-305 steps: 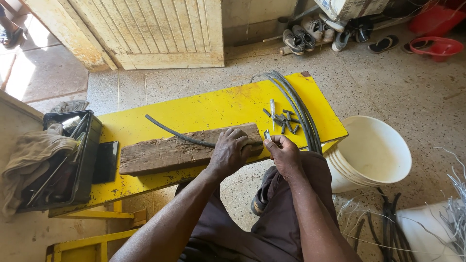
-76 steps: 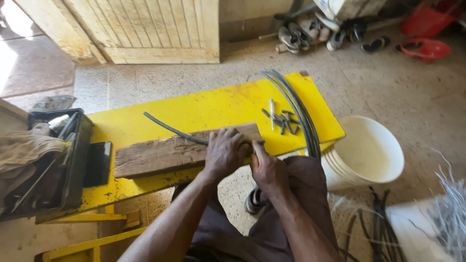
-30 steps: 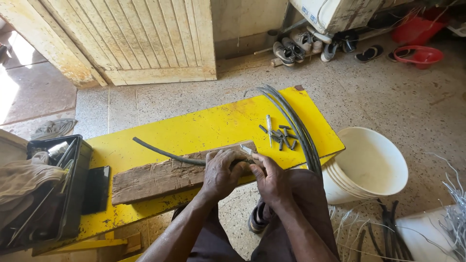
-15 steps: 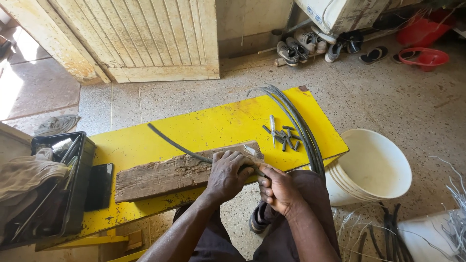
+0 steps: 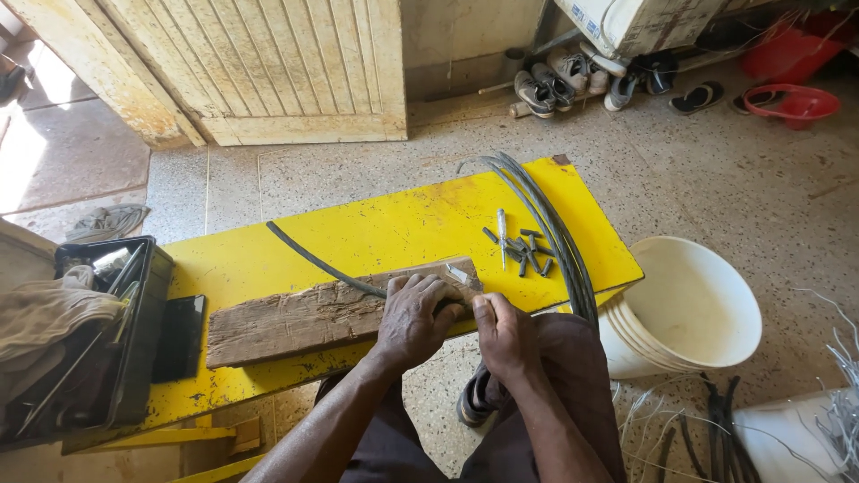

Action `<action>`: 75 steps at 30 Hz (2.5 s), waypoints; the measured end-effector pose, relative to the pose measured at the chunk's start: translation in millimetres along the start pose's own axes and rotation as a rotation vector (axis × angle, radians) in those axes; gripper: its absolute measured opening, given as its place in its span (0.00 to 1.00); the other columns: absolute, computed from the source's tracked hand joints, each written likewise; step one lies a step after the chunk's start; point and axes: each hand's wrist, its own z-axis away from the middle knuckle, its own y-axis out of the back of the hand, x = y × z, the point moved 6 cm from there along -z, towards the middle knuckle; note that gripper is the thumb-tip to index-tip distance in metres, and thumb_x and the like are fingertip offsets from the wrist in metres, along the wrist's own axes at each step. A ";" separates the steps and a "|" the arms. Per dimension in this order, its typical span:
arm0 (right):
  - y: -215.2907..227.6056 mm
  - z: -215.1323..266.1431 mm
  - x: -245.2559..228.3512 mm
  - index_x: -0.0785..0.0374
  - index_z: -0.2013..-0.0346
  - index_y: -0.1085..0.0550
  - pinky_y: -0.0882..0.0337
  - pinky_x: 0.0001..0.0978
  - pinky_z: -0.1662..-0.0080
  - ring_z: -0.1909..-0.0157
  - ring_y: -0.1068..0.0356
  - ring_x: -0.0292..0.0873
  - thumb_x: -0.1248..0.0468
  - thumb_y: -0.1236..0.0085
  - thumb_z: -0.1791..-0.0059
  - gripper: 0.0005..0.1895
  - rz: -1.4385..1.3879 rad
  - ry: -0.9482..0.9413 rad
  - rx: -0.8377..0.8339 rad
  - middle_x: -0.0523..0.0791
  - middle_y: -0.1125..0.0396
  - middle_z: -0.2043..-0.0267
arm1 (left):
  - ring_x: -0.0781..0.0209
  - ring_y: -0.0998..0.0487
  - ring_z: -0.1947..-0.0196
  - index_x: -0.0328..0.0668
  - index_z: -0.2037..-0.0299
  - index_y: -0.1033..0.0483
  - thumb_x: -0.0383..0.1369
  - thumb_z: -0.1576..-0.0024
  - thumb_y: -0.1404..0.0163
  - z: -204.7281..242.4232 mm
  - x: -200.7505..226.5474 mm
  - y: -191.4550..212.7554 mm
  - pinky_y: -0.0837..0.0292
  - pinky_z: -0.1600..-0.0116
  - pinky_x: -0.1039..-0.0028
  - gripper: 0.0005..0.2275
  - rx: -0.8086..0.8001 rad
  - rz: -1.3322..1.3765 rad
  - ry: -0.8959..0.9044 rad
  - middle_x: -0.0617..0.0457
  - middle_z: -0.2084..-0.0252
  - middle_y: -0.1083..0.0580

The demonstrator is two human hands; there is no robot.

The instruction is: The person sits on the floor and uses a knife to strip the black insulation from a long cable. They hold the cable against a wooden block on a yellow table, cut the insulation, and remove the pieces by hand.

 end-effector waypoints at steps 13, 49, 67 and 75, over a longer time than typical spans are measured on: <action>46.3 -59.6 61.3 0.54 0.50 0.17 0.23 0.51 0.48 0.48 0.22 0.57 0.52 0.42 0.42 0.14 -0.011 -0.118 0.404 0.52 0.21 0.55 | 0.58 0.22 0.58 0.58 0.57 0.20 0.44 0.41 0.41 -2.6 10.8 7.0 0.37 0.43 0.63 0.08 0.022 -0.050 -0.006 0.59 0.63 0.24; -9.9 -126.2 42.0 0.59 0.47 0.17 0.26 0.48 0.46 0.44 0.24 0.53 0.45 0.54 0.44 0.27 0.161 0.111 -0.030 0.50 0.22 0.46 | 0.53 0.27 0.58 0.51 0.62 0.19 0.30 0.43 0.48 -1.5 6.5 -2.7 0.41 0.50 0.59 0.05 0.124 -0.159 -0.016 0.57 0.61 0.24; 22.4 -32.2 36.1 0.66 0.38 0.23 0.25 0.29 0.71 0.72 0.29 0.42 0.59 0.42 0.46 0.23 -0.576 -0.269 -0.026 0.51 0.29 0.72 | 0.59 0.22 0.52 0.62 0.57 0.17 0.40 0.47 0.40 7.0 -10.7 5.9 0.37 0.38 0.64 0.09 0.145 -0.167 0.086 0.61 0.56 0.21; 17.2 -21.6 75.4 0.61 0.57 0.34 0.29 0.30 0.80 0.72 0.22 0.52 0.64 0.54 0.46 0.05 -0.882 -0.276 -0.032 0.58 0.25 0.67 | 0.57 0.24 0.52 0.63 0.62 0.17 0.46 0.42 0.44 20.2 -32.6 13.1 0.39 0.36 0.61 0.06 0.089 -0.386 0.100 0.59 0.58 0.24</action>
